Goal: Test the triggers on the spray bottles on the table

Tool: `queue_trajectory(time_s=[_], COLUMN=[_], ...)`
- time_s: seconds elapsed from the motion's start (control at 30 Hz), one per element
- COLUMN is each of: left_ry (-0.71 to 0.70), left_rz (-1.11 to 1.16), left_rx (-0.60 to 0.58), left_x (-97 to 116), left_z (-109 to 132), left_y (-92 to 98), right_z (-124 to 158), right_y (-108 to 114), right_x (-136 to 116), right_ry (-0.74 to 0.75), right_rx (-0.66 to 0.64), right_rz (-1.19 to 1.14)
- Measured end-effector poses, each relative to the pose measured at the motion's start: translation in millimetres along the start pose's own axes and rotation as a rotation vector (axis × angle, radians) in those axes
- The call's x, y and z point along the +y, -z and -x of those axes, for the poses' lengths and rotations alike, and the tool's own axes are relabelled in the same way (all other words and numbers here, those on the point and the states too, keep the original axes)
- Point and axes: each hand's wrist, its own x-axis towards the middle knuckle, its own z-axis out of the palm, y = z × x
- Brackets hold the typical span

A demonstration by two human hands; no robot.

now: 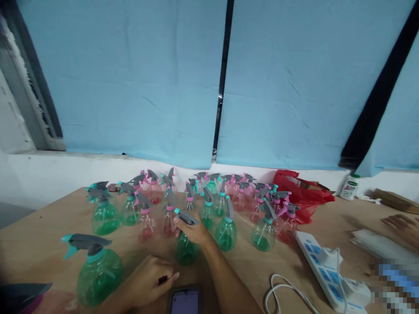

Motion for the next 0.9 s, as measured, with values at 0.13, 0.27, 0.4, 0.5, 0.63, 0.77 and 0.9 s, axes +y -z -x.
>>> queue_trajectory(time_s=[0.13,0.27,0.4,0.5,0.63,0.77,0.9], left_ry=[-0.008,-0.013,-0.005,-0.003,-0.008,-0.008,-0.003], left_rz=[0.006,0.007,-0.006,-0.006,0.014,0.006,0.021], left_rx=[0.014,0.021,0.024,0.029,0.042,0.052,0.064], left_x=[-1,-3,-6,-8,-9,-8,-8], left_z=[-1,0,1,1,1,0,1], left_y=[-0.6,-2.7,-5.5,-6.4,-5.6,-5.4,-6.4], right_z=[-2,-2,-2,-2,-1,-1,-2], right_y=[0,1,-1,-2,-2,-2,-3], right_x=[2,-8,-13,-12,-17,-23,-15], right_ry=[-0.015,0.022,-0.026,-0.075,-0.061,-0.034,-0.043], right_rx=[-0.003,-0.061,-0.053,0.000,0.001,-0.049,-0.008], right_rz=[0.011,-0.031,-0.070,-0.098,-0.115,-0.125,-0.117])
